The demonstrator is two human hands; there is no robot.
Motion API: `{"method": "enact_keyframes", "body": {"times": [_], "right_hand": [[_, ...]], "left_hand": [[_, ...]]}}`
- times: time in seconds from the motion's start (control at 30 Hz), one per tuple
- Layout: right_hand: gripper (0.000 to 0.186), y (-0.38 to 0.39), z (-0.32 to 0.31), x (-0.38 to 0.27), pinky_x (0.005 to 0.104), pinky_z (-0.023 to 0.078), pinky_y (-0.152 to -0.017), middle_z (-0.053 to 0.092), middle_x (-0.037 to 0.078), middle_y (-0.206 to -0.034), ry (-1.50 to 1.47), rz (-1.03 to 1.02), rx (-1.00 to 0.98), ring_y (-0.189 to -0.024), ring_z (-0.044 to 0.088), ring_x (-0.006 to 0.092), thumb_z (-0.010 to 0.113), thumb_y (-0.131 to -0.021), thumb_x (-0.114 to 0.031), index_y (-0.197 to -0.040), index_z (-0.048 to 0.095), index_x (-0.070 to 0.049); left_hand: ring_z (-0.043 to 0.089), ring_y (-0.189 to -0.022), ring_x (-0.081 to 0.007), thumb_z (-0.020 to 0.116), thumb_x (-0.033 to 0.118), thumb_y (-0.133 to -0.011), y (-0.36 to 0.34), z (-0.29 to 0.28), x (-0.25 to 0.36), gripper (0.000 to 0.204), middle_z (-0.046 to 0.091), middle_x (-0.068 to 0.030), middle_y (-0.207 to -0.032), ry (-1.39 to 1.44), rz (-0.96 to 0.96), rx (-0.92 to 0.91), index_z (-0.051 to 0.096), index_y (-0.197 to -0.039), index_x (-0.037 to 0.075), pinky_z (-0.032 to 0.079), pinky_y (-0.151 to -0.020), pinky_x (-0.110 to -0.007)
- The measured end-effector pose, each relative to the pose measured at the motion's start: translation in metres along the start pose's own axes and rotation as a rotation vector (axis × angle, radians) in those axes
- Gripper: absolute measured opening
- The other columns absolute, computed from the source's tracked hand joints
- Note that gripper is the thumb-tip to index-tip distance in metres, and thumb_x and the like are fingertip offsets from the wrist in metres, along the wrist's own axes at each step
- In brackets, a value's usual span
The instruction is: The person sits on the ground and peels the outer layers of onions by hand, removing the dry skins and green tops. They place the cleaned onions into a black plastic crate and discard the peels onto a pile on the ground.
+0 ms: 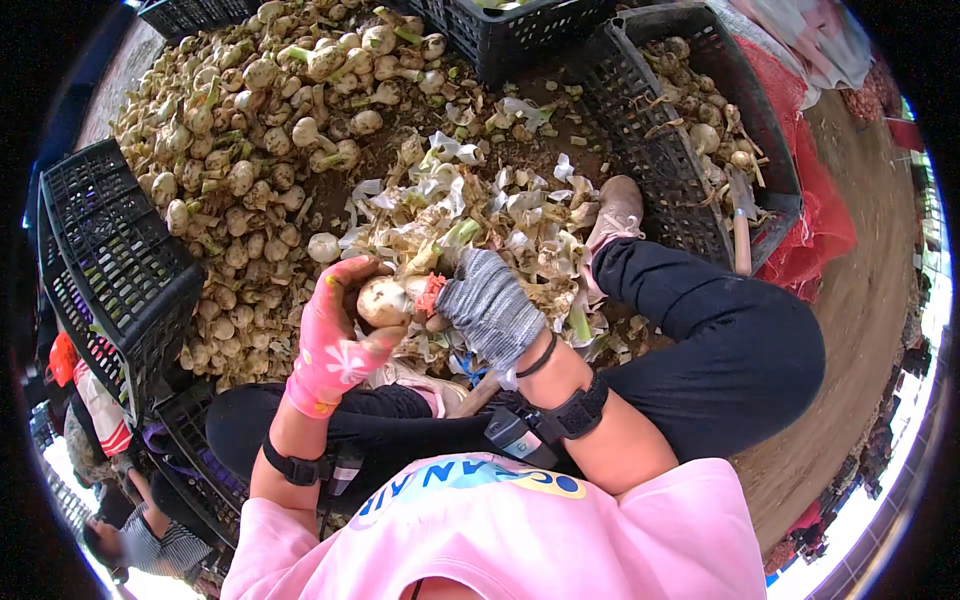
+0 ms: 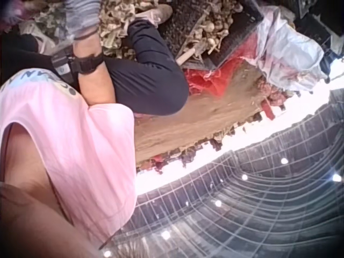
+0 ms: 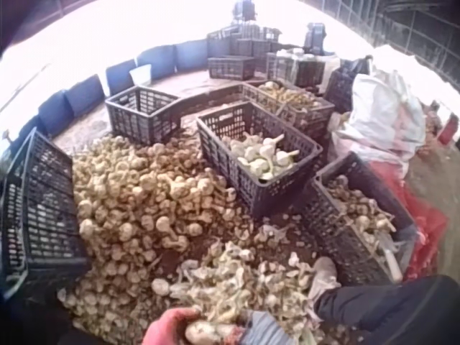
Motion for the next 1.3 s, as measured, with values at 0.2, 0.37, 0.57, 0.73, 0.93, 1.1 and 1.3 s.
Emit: {"method": "enact_keyframes", "body": {"times": [0.2,0.37,0.57,0.73,0.93,1.1,1.3], "right_hand": [[0.026,0.008,0.026,0.017,0.0227,0.046,-0.059,0.06,0.004,-0.08,-0.897,0.597,-0.213,-0.065,0.055,0.0078,0.058,-0.077,-0.016,-0.095,0.058,0.001],[0.04,0.016,0.035,0.045,0.0297,0.044,-0.074,0.056,0.018,-0.096,-0.619,0.568,-0.076,-0.086,0.055,0.0236,0.057,-0.076,-0.018,-0.108,0.047,0.005],[0.035,0.017,0.042,0.034,0.0261,0.047,-0.07,0.058,0.009,-0.09,-0.898,0.628,-0.209,-0.079,0.057,0.0146,0.055,-0.08,-0.02,-0.107,0.049,0.001],[0.029,0.021,0.048,0.048,0.0241,0.049,-0.061,0.061,0.006,-0.083,-0.843,0.66,-0.231,-0.072,0.06,0.0146,0.054,-0.079,-0.02,-0.101,0.053,-0.001],[0.028,0.016,0.035,0.027,0.0247,0.049,-0.051,0.061,0.011,-0.085,-1.67,0.853,-0.075,-0.071,0.06,0.0187,0.05,-0.082,-0.022,-0.1,0.053,0.0],[0.037,0.011,0.037,0.02,0.0364,0.054,-0.067,0.054,0.021,-0.102,-1.781,0.825,-0.037,-0.087,0.058,0.031,0.051,-0.082,-0.019,-0.111,0.044,0.004],[0.027,0.0,-0.019,0.049,0.0363,0.052,-0.075,0.057,0.017,-0.096,-1.744,0.616,0.561,-0.089,0.058,0.0287,0.05,-0.083,-0.014,-0.103,0.046,0.003]], "left_hand": [[0.056,-0.07,-0.0187,0.041,0.05,-0.082,0.001,0.009,-0.038,0.051,0.057,-0.0062,-0.086,0.738,-0.415,-0.004,0.046,-0.107,0.005,0.045,-0.052,-0.025],[0.055,-0.077,-0.0194,0.036,0.044,-0.087,-0.007,0.001,-0.051,0.045,0.053,-0.0089,-0.102,0.428,-0.339,0.098,0.043,-0.112,0.007,0.048,-0.053,-0.028],[0.057,-0.073,-0.0171,0.042,0.032,-0.089,0.001,0.004,-0.055,0.03,0.055,-0.0076,-0.091,0.612,-0.412,0.209,0.044,-0.106,0.009,0.048,-0.06,-0.029],[0.056,-0.077,-0.0133,0.054,0.021,-0.081,-0.009,-0.003,-0.029,0.036,0.053,-0.0064,-0.095,0.34,-0.304,0.022,0.044,-0.111,0.003,0.046,-0.065,-0.024],[0.051,-0.094,-0.0134,0.068,0.019,-0.07,-0.01,-0.005,0.0,0.047,0.052,-0.0071,-0.108,0.575,-0.219,-0.173,0.05,-0.11,0.001,0.042,-0.078,-0.025],[0.051,-0.096,-0.0148,0.063,0.008,-0.073,-0.017,-0.027,-0.016,0.032,0.053,-0.0066,-0.107,0.415,-0.089,0.037,0.056,-0.103,0.002,0.04,-0.082,-0.026],[0.054,-0.098,-0.0213,0.056,0.0,-0.075,-0.015,-0.038,-0.011,0.025,0.054,-0.0103,-0.106,0.783,0.039,0.125,0.054,-0.1,0.004,0.043,-0.086,-0.031]]}}
Point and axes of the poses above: each hand's wrist, its own y-axis away from the middle knuckle, its own z-axis out of the palm, x = y × z, the point moved 7 cm from there along -y, towards the middle knuckle
